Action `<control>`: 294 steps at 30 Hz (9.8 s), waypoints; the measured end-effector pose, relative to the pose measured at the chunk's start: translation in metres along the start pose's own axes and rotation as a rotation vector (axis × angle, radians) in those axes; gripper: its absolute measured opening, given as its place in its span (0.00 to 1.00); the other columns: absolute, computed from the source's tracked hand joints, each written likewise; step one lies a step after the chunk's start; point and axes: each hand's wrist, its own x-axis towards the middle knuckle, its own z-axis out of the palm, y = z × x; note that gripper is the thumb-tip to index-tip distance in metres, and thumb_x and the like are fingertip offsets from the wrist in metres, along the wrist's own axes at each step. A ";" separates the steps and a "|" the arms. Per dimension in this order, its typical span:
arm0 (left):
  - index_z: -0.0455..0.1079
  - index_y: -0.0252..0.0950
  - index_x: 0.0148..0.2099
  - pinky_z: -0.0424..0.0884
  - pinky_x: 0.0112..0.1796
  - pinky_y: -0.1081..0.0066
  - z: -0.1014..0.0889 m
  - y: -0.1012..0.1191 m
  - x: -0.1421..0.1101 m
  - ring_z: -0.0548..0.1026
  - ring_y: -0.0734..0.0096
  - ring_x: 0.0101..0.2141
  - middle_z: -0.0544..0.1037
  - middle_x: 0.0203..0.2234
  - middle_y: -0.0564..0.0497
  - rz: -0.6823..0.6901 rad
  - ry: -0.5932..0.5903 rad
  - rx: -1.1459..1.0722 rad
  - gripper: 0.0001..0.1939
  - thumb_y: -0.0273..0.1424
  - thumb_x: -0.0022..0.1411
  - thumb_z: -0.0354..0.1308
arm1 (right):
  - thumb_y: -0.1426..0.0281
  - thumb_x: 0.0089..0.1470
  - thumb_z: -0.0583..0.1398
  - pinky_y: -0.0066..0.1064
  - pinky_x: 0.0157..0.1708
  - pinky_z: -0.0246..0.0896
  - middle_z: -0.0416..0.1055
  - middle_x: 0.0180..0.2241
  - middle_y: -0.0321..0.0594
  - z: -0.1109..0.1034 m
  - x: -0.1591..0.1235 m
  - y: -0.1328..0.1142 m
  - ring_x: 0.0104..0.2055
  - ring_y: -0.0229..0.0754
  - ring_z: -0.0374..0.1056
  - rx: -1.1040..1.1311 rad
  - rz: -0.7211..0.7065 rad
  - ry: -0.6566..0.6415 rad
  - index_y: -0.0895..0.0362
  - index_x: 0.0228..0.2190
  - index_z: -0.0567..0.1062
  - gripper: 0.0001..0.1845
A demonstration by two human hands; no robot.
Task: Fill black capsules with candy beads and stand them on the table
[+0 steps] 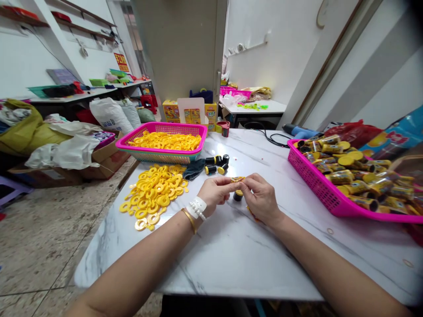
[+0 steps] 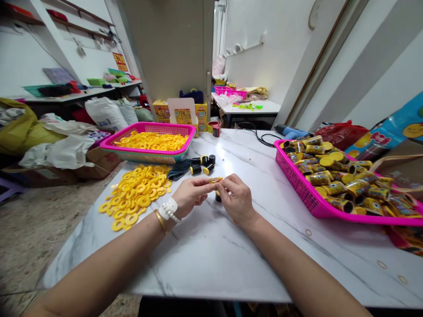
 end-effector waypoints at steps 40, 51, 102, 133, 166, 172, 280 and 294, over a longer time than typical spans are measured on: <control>0.69 0.28 0.34 0.45 0.09 0.88 -0.010 -0.007 0.018 0.57 0.92 0.12 0.75 0.26 0.49 -0.267 0.039 -0.562 0.06 0.22 0.65 0.54 | 0.59 0.48 0.68 0.38 0.40 0.74 0.78 0.34 0.41 -0.009 0.002 0.003 0.35 0.42 0.75 0.699 0.479 -0.043 0.56 0.37 0.75 0.18; 0.68 0.28 0.35 0.45 0.09 0.87 -0.011 -0.011 0.018 0.58 0.90 0.12 0.74 0.24 0.50 -0.267 0.052 -0.604 0.05 0.22 0.65 0.52 | 0.64 0.51 0.65 0.29 0.28 0.68 0.76 0.29 0.38 -0.016 -0.002 0.004 0.29 0.39 0.72 0.382 0.323 -0.073 0.55 0.38 0.74 0.12; 0.74 0.30 0.35 0.63 0.23 0.75 -0.021 -0.017 0.017 0.69 0.78 0.20 0.74 0.22 0.51 -0.001 -0.129 -0.024 0.25 0.41 0.40 0.75 | 0.70 0.54 0.64 0.34 0.35 0.74 0.72 0.41 0.41 -0.016 0.000 0.010 0.36 0.41 0.73 0.267 -0.066 -0.129 0.51 0.46 0.74 0.16; 0.72 0.31 0.36 0.60 0.22 0.77 -0.018 -0.018 0.020 0.67 0.80 0.19 0.73 0.23 0.50 0.045 -0.179 0.038 0.24 0.48 0.50 0.68 | 0.61 0.41 0.72 0.39 0.36 0.76 0.77 0.30 0.37 -0.008 -0.002 0.013 0.29 0.40 0.75 0.762 0.496 -0.193 0.57 0.37 0.75 0.22; 0.70 0.34 0.51 0.64 0.28 0.75 -0.023 -0.015 0.019 0.70 0.76 0.25 0.73 0.25 0.54 0.232 -0.387 0.210 0.26 0.43 0.54 0.66 | 0.62 0.41 0.73 0.27 0.29 0.75 0.78 0.26 0.40 -0.009 -0.005 -0.001 0.27 0.41 0.77 0.896 0.800 -0.173 0.59 0.31 0.72 0.21; 0.68 0.32 0.41 0.65 0.25 0.75 -0.023 -0.014 0.019 0.70 0.78 0.22 0.73 0.23 0.52 0.113 -0.291 0.137 0.26 0.50 0.52 0.65 | 0.65 0.41 0.73 0.30 0.31 0.75 0.75 0.28 0.34 -0.009 -0.009 -0.001 0.28 0.40 0.77 0.721 0.567 -0.112 0.57 0.35 0.73 0.20; 0.74 0.35 0.24 0.52 0.26 0.71 -0.024 -0.023 0.024 0.62 0.74 0.22 0.68 0.16 0.54 0.324 0.039 0.970 0.17 0.37 0.60 0.55 | 0.58 0.52 0.62 0.30 0.33 0.64 0.74 0.42 0.44 -0.003 0.013 0.021 0.34 0.39 0.69 0.110 0.404 -0.345 0.56 0.44 0.77 0.21; 0.76 0.34 0.28 0.59 0.23 0.75 0.006 -0.017 0.000 0.63 0.77 0.18 0.67 0.14 0.56 0.381 0.342 0.344 0.21 0.46 0.60 0.55 | 0.51 0.58 0.57 0.27 0.21 0.53 0.64 0.18 0.32 0.005 0.006 -0.002 0.20 0.34 0.57 0.322 0.469 0.012 0.57 0.22 0.71 0.24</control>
